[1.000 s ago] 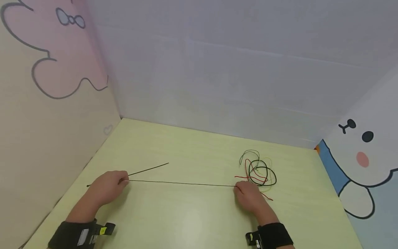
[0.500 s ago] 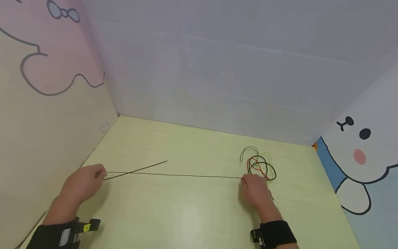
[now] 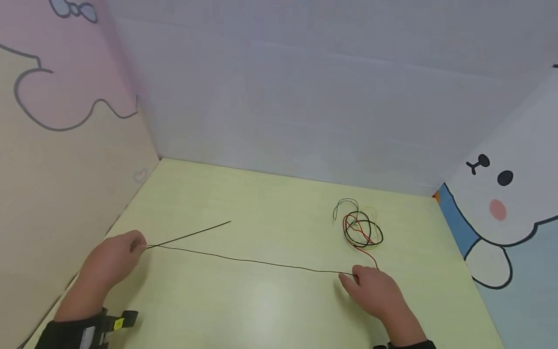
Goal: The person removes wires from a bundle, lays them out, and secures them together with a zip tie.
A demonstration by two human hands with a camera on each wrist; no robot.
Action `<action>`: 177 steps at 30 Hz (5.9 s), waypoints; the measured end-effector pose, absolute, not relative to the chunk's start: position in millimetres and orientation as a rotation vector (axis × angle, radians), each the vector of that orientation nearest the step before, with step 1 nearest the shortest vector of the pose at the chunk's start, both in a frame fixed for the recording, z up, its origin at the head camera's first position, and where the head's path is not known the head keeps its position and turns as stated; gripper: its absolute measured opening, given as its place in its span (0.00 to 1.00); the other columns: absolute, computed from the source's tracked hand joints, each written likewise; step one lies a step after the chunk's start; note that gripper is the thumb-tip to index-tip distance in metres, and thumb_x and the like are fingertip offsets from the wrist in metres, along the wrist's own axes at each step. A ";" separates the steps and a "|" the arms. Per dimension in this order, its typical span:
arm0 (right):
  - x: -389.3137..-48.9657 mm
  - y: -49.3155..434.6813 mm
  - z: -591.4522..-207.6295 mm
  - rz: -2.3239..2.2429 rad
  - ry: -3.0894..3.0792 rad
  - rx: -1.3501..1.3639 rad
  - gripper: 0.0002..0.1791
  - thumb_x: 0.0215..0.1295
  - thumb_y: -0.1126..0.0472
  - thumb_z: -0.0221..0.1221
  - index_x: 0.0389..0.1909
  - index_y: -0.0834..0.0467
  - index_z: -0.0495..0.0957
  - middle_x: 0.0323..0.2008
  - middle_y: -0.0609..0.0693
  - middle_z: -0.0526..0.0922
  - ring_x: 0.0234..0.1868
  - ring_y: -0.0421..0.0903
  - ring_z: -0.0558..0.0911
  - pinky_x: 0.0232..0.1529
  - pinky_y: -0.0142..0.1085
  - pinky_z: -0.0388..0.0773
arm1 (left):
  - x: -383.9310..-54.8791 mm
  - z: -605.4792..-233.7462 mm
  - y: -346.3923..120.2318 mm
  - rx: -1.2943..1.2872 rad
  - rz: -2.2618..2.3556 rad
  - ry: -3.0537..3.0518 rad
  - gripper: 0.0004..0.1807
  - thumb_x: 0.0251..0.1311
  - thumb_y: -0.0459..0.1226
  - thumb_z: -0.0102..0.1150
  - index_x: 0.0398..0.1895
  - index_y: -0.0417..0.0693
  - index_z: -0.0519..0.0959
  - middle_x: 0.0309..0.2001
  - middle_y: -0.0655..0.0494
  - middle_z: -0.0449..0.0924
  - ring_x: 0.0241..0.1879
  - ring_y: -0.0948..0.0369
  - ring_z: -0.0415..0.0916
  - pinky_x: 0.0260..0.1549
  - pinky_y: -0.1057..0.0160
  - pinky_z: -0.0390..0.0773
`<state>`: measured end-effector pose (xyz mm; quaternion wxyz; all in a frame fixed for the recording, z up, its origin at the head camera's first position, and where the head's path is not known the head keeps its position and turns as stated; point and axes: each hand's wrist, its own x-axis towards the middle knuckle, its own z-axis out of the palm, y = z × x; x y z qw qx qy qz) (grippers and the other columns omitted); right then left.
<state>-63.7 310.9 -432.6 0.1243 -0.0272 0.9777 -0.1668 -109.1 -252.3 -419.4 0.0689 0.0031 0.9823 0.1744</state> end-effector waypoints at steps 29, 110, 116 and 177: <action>-56.9 320.8 -466.0 -0.555 2.810 -0.031 0.08 0.69 0.58 0.66 0.40 0.56 0.77 0.29 0.44 0.73 0.30 0.42 0.71 0.33 0.41 0.71 | -112.7 -472.4 -221.1 0.036 0.602 2.800 0.20 0.55 0.37 0.75 0.48 0.41 0.79 0.36 0.53 0.74 0.33 0.55 0.71 0.34 0.51 0.74; -90.3 231.4 -458.3 -0.158 3.371 -0.863 0.16 0.64 0.56 0.70 0.31 0.53 0.70 0.24 0.43 0.69 0.28 0.45 0.66 0.34 0.39 0.63 | -117.3 -426.3 42.0 1.098 -0.016 2.952 0.08 0.68 0.39 0.63 0.29 0.58 0.79 0.19 0.63 0.70 0.20 0.65 0.70 0.19 0.65 0.69; -95.3 231.6 -462.4 -0.038 3.307 -0.931 0.15 0.65 0.57 0.70 0.31 0.53 0.71 0.23 0.43 0.71 0.27 0.45 0.69 0.34 0.37 0.65 | -117.4 -430.2 34.4 1.087 -0.005 2.948 0.07 0.68 0.40 0.64 0.30 0.58 0.82 0.20 0.63 0.72 0.21 0.65 0.71 0.22 0.65 0.71; -118.5 270.9 -441.4 -0.178 3.230 -0.527 0.29 0.74 0.39 0.58 0.17 0.47 0.60 0.12 0.41 0.57 0.14 0.40 0.58 0.19 0.36 0.55 | -149.4 -421.5 -23.2 1.153 0.212 3.080 0.11 0.64 0.30 0.63 0.26 0.55 0.78 0.21 0.63 0.73 0.22 0.65 0.69 0.21 0.66 0.69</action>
